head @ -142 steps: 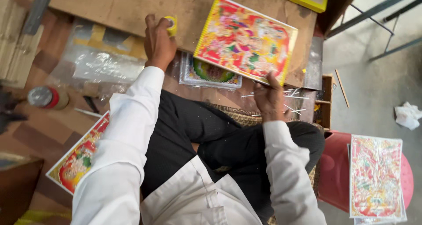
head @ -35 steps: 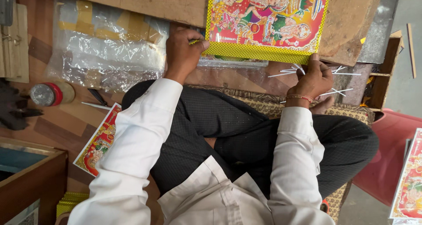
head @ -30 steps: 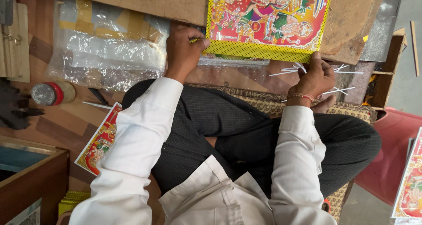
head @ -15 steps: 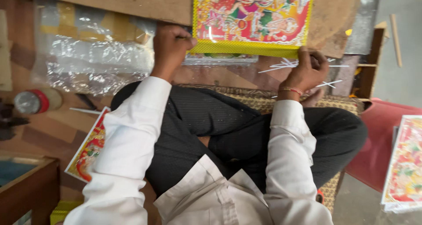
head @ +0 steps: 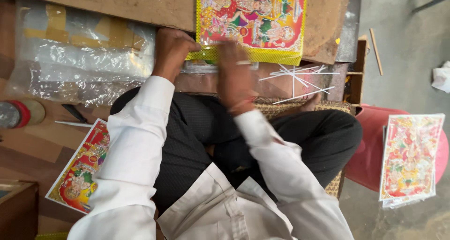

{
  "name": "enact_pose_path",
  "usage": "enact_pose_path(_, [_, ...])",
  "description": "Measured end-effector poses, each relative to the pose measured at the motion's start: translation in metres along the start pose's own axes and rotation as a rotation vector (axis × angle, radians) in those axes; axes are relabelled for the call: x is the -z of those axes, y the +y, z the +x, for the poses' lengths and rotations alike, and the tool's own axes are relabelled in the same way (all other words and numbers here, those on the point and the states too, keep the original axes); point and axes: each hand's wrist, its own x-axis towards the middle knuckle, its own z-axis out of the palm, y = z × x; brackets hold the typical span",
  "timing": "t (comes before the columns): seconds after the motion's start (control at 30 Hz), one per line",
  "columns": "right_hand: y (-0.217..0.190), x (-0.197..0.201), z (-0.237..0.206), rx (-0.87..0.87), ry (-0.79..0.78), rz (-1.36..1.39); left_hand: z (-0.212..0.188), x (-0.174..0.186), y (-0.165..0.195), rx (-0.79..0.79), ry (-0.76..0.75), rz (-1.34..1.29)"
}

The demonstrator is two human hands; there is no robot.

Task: The person applies yellow patterned tape to the edges of a printed image mounted on cardboard, trims excess tape with scissors, and places the finished framed print on a stack. The person repeats this process for multiple prints.

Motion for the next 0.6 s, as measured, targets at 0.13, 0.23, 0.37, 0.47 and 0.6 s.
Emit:
enact_pose_path(0.13, [-0.046,0.001,0.008,0.205,0.101,-0.065,-0.002,0.002,0.001,-0.097,-0.017,-0.032])
enact_pose_path(0.23, [-0.02,0.023,0.002,0.129,-0.003,-0.152,-0.002,0.004,0.003,-0.064,-0.017,0.04])
enact_pose_path(0.37, [0.056,0.065,-0.016,-0.17,-0.106,-0.154,-0.003,0.006,0.008,-0.088,-0.004,0.151])
enact_pose_path(0.47, [0.094,0.076,-0.027,-0.248,-0.036,-0.079,-0.005,0.007,0.009,-0.101,-0.011,0.169])
enact_pose_path(0.6, [0.113,0.072,-0.027,-0.311,0.221,0.255,-0.007,0.004,0.01,-0.088,-0.003,0.154])
